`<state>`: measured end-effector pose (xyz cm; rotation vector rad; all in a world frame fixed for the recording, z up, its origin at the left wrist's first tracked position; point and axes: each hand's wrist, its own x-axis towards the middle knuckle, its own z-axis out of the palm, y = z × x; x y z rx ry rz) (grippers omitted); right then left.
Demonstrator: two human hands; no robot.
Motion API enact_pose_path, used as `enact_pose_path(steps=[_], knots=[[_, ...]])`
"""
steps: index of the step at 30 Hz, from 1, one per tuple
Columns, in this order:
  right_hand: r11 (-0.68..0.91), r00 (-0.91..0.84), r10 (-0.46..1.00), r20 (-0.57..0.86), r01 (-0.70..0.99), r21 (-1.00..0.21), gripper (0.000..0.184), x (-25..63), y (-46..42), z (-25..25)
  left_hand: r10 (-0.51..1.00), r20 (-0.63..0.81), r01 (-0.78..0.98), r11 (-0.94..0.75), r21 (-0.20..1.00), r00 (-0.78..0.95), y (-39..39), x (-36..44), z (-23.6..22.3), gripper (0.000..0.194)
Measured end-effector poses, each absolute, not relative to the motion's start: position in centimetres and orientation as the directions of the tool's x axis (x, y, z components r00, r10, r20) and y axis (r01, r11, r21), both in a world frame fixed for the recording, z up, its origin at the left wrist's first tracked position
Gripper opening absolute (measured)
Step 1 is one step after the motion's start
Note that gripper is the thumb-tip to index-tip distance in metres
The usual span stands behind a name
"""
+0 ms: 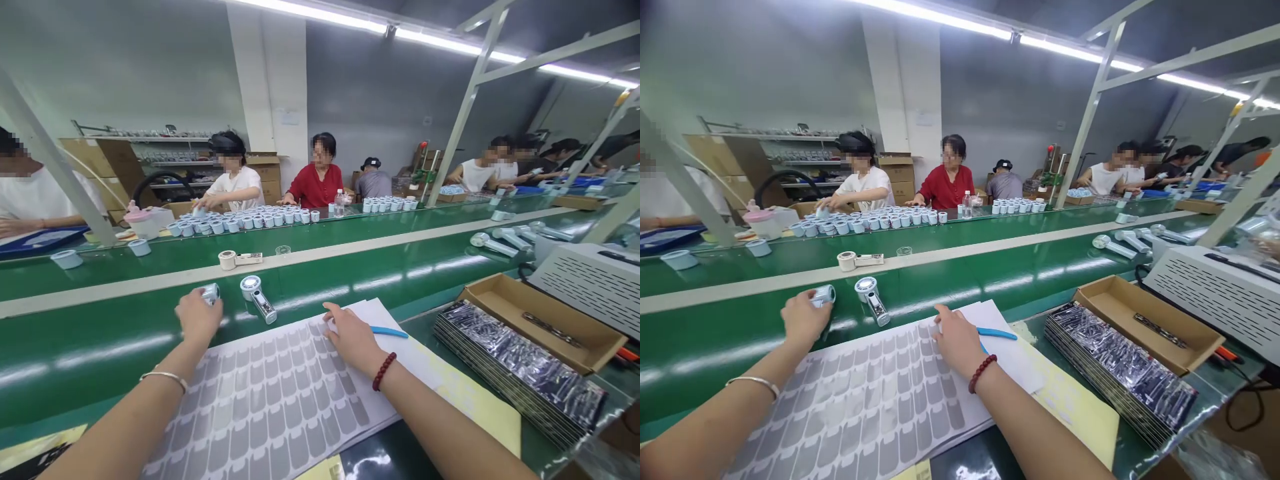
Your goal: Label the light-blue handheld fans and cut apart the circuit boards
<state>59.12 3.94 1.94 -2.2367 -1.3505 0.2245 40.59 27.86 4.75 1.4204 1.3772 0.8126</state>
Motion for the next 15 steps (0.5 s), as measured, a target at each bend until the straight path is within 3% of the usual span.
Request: enact_pose_path(steps=[4,7,12,15], knots=[[-0.359,0.477,0.869,0.129,0.789,-0.498,0.051,59.0,4.0,1.8,0.926,-0.316,0.514,0.172,0.840,0.206,26.4,45.1,3.6,0.034],[-0.353,0.468,0.874,0.135,0.799,-0.487,0.051,58.8,3.8,2.0,0.886,-0.408,0.515,0.249,0.820,0.221,25.4,47.3,3.1,0.034],[-0.362,0.462,0.875,0.143,0.821,-0.441,0.056,58.5,3.7,2.5,0.865,-0.433,0.287,0.360,0.887,0.254,24.2,47.3,4.3,0.034],[-0.365,0.460,0.875,0.151,0.832,-0.418,0.053,58.2,3.7,2.5,0.864,-0.397,0.094,0.388,0.917,0.308,22.4,45.7,6.2,0.024]])
